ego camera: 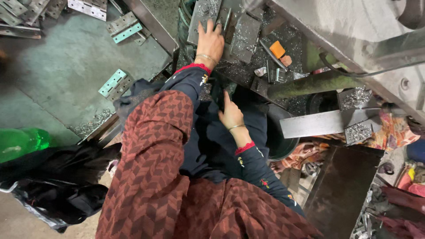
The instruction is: The person picks up metal brackets from a pile, places them into a machine for processing, and then cleans the finished parts using a white cloth while sitting on the floor.
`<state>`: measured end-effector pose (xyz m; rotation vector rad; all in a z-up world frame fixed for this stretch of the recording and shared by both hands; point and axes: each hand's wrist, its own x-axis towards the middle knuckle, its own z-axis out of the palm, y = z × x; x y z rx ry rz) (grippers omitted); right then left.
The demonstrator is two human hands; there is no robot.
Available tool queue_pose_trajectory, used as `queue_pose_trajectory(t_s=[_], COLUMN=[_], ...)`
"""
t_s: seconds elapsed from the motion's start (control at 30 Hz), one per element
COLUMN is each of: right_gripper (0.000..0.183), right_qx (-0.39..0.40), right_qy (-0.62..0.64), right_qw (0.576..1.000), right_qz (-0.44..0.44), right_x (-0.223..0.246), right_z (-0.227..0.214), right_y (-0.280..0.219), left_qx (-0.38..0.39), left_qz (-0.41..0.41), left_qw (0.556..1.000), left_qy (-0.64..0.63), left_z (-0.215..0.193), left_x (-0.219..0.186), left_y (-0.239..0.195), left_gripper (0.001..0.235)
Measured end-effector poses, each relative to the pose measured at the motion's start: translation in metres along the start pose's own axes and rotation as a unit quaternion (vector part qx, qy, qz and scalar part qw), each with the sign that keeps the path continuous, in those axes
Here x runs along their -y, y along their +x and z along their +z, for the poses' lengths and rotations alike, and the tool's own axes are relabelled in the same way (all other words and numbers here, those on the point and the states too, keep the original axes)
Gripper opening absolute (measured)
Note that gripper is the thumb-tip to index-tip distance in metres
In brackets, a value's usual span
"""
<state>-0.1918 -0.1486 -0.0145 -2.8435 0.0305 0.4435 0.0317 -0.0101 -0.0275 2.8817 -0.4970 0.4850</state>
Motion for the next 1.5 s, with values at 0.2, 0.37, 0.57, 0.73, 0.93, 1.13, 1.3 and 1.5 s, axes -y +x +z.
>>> queue_pose_trajectory(t_s=[0.2, 0.37, 0.57, 0.73, 0.93, 1.13, 1.3, 1.5], right_gripper=[0.092, 0.086, 0.091, 0.09, 0.086, 0.092, 0.089, 0.082], right_qx=[0.038, 0.063, -0.065, 0.033, 0.038, -0.032, 0.025, 0.044], right_qy=[-0.059, -0.084, 0.041, -0.049, -0.075, 0.029, -0.037, -0.071], right_qw=[0.998, 0.994, 0.997, 0.998, 0.996, 0.999, 0.999, 0.996], right_qz=[-0.006, -0.015, -0.03, 0.0, -0.02, -0.008, -0.005, -0.012], right_x=[0.004, 0.01, 0.002, 0.002, 0.005, 0.001, 0.005, 0.012], right_z=[-0.037, -0.043, 0.004, -0.022, -0.037, 0.004, -0.024, -0.049], right_y=[0.012, 0.018, -0.009, 0.008, 0.014, -0.009, 0.009, 0.014], left_qx=[0.01, 0.011, -0.021, 0.025, 0.016, 0.016, 0.003, 0.044], left_qz=[0.001, 0.004, 0.018, 0.019, 0.028, 0.033, 0.036, 0.037], left_qw=[1.0, 1.0, 1.0, 0.999, 0.999, 0.999, 0.999, 0.998], left_qy=[0.008, 0.007, 0.006, -0.007, 0.012, -0.004, 0.005, 0.008], left_z=[0.001, 0.002, 0.009, 0.0, -0.008, 0.003, -0.004, -0.009], left_x=[-0.004, -0.002, 0.001, -0.007, -0.004, -0.001, 0.002, 0.0], left_y=[0.0, 0.0, -0.004, -0.008, -0.011, -0.012, -0.013, -0.02], left_gripper=[0.029, 0.029, 0.029, 0.029, 0.028, 0.027, 0.028, 0.03])
